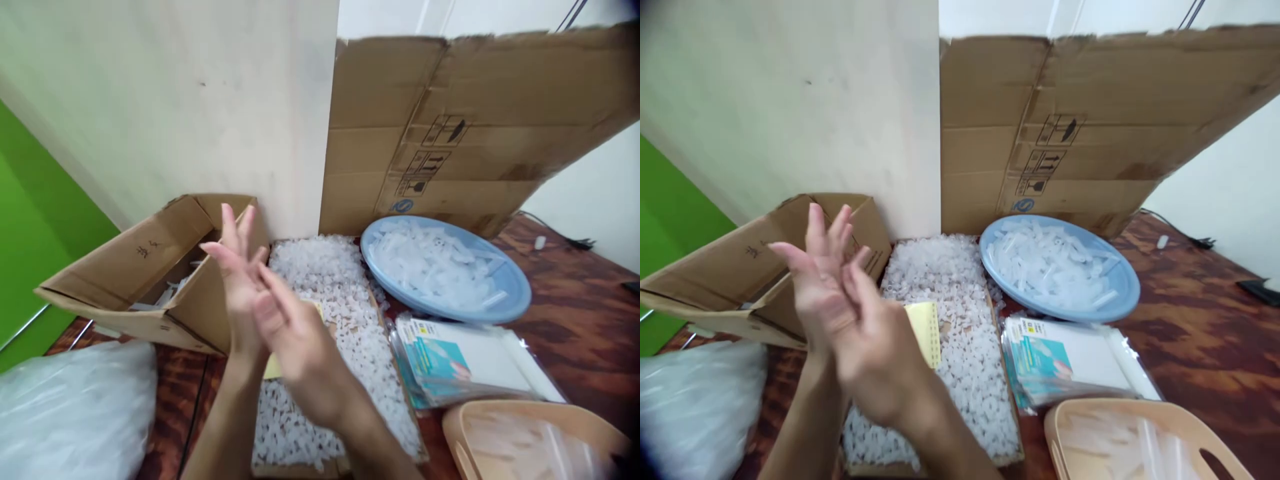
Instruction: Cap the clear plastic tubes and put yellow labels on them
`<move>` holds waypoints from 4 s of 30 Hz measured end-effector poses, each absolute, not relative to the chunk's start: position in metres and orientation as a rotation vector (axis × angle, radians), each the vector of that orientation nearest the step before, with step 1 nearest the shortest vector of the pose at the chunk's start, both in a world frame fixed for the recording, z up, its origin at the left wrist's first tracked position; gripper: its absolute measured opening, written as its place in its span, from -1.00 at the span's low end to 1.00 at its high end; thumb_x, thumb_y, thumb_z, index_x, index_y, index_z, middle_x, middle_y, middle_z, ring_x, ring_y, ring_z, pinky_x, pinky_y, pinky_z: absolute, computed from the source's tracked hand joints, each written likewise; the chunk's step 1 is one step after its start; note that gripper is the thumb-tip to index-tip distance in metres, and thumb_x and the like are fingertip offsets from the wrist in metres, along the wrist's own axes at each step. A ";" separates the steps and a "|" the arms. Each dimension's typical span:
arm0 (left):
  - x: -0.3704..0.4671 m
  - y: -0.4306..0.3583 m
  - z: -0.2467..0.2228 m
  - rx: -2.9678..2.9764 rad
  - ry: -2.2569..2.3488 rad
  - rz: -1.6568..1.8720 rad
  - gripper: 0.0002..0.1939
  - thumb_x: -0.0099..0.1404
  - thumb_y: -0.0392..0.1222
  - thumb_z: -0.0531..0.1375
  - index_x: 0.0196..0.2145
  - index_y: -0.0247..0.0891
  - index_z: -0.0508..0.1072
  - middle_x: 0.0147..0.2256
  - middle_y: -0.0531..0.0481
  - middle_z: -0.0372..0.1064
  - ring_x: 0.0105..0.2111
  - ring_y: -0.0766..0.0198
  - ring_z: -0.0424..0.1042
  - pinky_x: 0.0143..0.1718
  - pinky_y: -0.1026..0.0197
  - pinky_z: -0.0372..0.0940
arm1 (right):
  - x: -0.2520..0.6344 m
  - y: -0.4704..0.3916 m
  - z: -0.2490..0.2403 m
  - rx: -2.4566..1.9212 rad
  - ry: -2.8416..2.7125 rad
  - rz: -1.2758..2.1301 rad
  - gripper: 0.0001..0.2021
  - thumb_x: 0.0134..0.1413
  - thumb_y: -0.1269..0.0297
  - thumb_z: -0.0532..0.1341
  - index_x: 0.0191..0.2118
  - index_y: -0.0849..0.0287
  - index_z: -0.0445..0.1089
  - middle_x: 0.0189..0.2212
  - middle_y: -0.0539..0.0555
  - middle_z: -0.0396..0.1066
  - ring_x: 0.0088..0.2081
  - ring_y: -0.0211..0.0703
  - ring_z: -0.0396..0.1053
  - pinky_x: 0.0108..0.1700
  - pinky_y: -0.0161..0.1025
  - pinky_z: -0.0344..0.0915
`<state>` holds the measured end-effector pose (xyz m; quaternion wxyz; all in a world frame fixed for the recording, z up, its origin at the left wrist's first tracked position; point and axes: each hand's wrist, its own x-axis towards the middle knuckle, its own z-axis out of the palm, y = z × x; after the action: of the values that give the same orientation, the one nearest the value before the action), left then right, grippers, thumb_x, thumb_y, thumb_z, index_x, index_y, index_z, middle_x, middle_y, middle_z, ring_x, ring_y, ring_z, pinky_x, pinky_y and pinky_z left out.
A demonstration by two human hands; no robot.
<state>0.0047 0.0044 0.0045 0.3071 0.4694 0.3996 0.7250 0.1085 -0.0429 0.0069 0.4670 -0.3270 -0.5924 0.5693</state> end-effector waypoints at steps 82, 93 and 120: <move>0.009 0.026 -0.030 2.224 1.121 1.644 -0.83 0.37 -0.36 0.32 -0.15 -0.17 0.68 -0.19 -0.04 0.63 -0.21 0.22 0.61 -0.11 0.22 0.50 | 0.177 0.024 -0.034 -1.037 -1.461 1.071 -0.84 0.27 0.24 0.29 -0.33 0.14 0.56 -0.43 -0.02 0.42 -0.34 -0.20 0.34 -0.30 -0.30 0.24; 0.011 0.025 -0.030 2.275 1.042 1.609 -0.90 0.37 -0.42 0.31 -0.21 -0.29 0.58 -0.22 -0.04 0.57 -0.18 0.32 0.56 -0.06 0.30 0.44 | 0.183 0.025 -0.038 -1.065 -1.540 0.935 -0.83 0.28 0.28 0.28 -0.36 0.14 0.52 -0.42 -0.04 0.45 -0.34 -0.21 0.35 -0.28 -0.33 0.25; 0.004 0.026 -0.025 2.316 0.958 1.594 -0.88 0.37 -0.45 0.30 -0.20 -0.28 0.55 -0.21 -0.04 0.51 -0.18 0.32 0.52 -0.09 0.29 0.42 | 0.183 0.019 -0.031 -0.985 -1.603 0.919 -0.79 0.30 0.35 0.26 -0.42 0.14 0.43 -0.47 -0.09 0.36 -0.40 -0.28 0.26 -0.36 -0.35 0.16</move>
<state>0.0041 0.0259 -0.0245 0.0855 0.7768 0.3213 0.5347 0.1834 0.0187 -0.0314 0.5004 -0.4072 -0.6629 0.3799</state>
